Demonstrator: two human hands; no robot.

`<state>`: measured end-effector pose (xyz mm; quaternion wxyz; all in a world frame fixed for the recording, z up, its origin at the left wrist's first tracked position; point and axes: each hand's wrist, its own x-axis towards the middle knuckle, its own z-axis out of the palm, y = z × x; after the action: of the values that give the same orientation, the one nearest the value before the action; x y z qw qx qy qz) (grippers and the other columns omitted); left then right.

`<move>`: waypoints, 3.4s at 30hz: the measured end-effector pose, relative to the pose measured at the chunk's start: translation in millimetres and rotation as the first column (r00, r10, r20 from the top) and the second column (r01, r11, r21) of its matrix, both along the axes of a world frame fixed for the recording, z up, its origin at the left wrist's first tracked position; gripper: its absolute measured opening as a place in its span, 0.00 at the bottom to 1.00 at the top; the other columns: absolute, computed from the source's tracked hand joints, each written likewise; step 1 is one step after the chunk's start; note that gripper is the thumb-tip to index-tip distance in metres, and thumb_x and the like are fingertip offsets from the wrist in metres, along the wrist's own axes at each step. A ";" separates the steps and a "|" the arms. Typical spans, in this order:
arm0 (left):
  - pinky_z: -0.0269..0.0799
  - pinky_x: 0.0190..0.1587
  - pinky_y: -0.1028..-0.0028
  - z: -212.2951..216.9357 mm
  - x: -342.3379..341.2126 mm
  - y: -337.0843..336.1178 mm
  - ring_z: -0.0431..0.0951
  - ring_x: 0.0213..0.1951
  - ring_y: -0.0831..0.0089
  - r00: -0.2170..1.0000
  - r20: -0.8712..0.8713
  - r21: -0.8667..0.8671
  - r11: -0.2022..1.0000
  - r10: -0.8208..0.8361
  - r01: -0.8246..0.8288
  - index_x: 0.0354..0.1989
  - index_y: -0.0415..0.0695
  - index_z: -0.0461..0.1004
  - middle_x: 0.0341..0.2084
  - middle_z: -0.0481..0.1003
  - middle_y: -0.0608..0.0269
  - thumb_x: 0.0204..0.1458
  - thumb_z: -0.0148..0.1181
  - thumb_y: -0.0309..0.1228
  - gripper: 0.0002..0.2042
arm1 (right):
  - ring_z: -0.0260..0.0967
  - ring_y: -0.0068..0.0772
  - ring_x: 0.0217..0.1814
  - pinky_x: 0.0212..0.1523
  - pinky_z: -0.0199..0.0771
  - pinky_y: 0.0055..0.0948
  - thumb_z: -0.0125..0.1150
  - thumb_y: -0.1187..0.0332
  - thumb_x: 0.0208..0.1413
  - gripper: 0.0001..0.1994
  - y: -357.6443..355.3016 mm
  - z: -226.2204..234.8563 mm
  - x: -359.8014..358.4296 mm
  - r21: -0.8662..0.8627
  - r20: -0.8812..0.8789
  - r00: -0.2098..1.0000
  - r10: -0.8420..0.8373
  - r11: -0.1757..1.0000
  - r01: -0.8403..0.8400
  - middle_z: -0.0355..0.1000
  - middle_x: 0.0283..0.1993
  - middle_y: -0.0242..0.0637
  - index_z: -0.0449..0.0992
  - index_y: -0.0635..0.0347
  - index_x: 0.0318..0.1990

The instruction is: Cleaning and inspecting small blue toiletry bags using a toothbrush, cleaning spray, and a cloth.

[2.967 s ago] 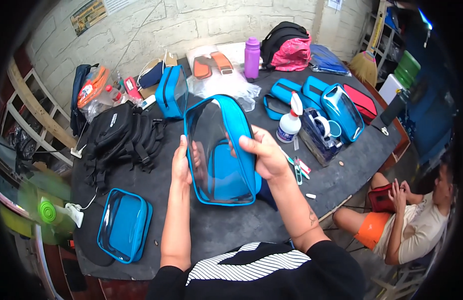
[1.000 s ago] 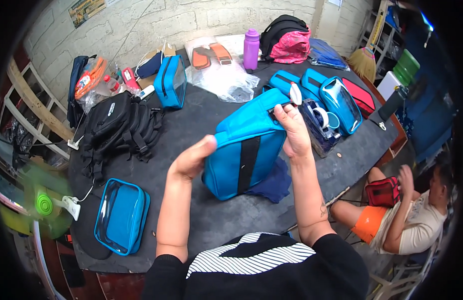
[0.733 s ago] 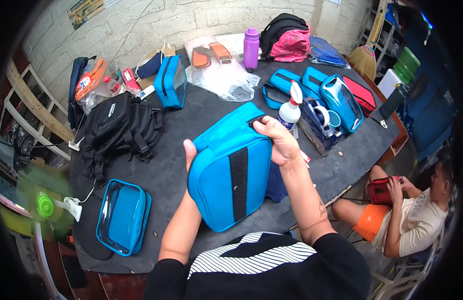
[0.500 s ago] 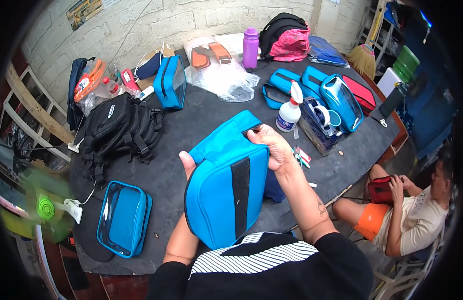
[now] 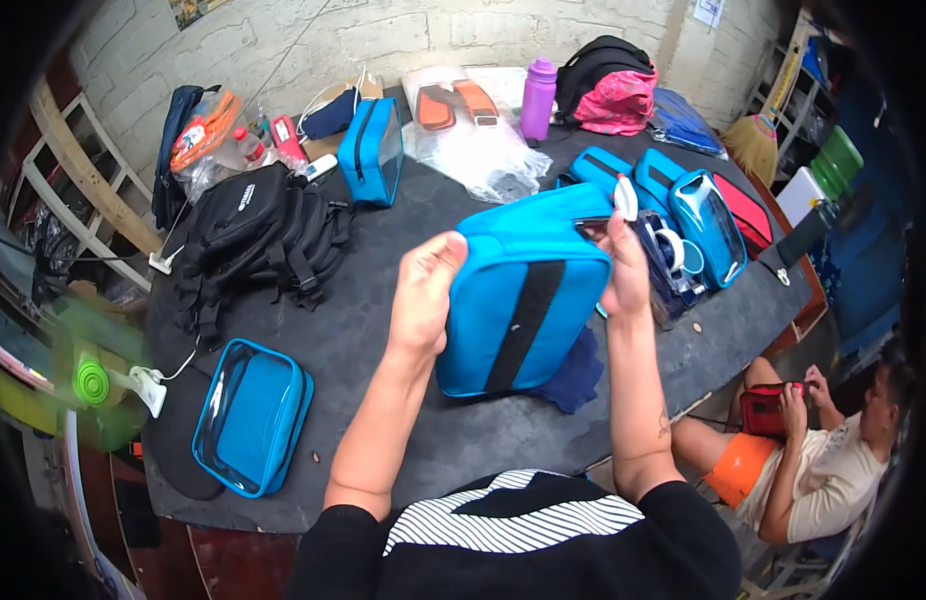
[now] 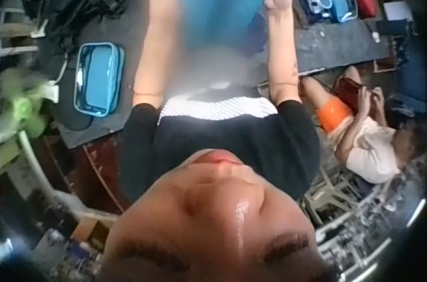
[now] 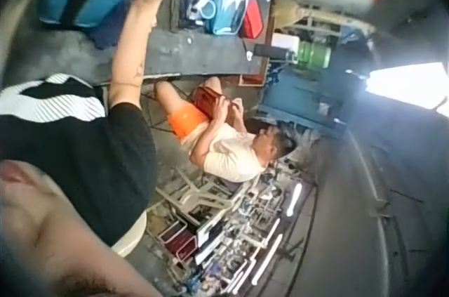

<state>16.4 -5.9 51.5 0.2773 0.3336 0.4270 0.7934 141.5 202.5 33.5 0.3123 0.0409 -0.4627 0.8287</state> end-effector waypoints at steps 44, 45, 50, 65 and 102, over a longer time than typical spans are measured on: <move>0.64 0.60 0.57 -62.6 -42.4 -19.8 0.67 0.57 0.56 0.905 0.420 -0.035 0.996 -0.061 0.083 0.66 0.46 0.54 0.57 0.66 0.54 0.44 0.56 0.16 0.36 | 0.72 0.40 0.38 0.43 0.70 0.36 0.62 0.65 0.53 0.13 0.0 -97.7 19.8 0.879 0.307 0.496 -0.812 0.442 0.180 0.70 0.37 0.46 0.75 0.63 0.42; 0.63 0.61 0.56 -57.5 -41.0 -23.7 0.66 0.58 0.56 0.896 0.433 0.009 0.995 -0.097 0.103 0.66 0.46 0.53 0.57 0.65 0.55 0.45 0.56 0.16 0.36 | 0.69 0.31 0.35 0.39 0.70 0.31 0.63 0.68 0.51 0.12 8.2 -102.5 31.9 0.860 0.329 0.476 -0.815 0.467 0.206 0.70 0.35 0.40 0.76 0.63 0.42; 0.60 0.62 0.55 -78.0 -57.4 -17.9 0.65 0.59 0.58 0.789 0.607 -0.006 0.992 -0.098 0.128 0.64 0.46 0.58 0.57 0.67 0.56 0.51 0.63 0.28 0.31 | 0.72 0.45 0.42 0.42 0.71 0.39 0.66 0.69 0.45 0.12 9.3 -119.9 79.7 0.956 0.292 0.147 -0.945 0.283 -0.078 0.73 0.37 0.46 0.74 0.62 0.37; 0.77 0.46 0.57 -85.7 -36.0 -26.3 0.78 0.40 0.53 0.838 0.531 0.003 0.989 -0.126 0.147 0.54 0.31 0.64 0.39 0.74 0.47 0.34 0.53 0.20 0.30 | 0.67 0.53 0.46 0.49 0.67 0.47 0.61 0.76 0.47 0.13 -11.6 -116.2 61.3 0.968 0.236 0.082 -0.968 0.228 -0.103 0.65 0.46 0.51 0.72 0.62 0.42; 0.71 0.52 0.64 -43.4 14.4 -22.1 0.74 0.48 0.60 0.929 0.310 -0.193 0.944 -0.202 0.269 0.59 0.34 0.60 0.46 0.73 0.52 0.32 0.59 0.21 0.37 | 0.59 0.28 0.28 0.35 0.58 0.28 0.57 0.56 0.58 0.17 -53.2 -53.8 1.8 0.342 0.355 0.894 -0.274 0.928 0.148 0.63 0.23 0.28 0.67 0.56 0.23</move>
<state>30.8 -28.0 8.0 0.4667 0.2298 0.4286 0.7387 143.3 149.3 -20.3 0.2910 -0.1312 -0.6404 0.6985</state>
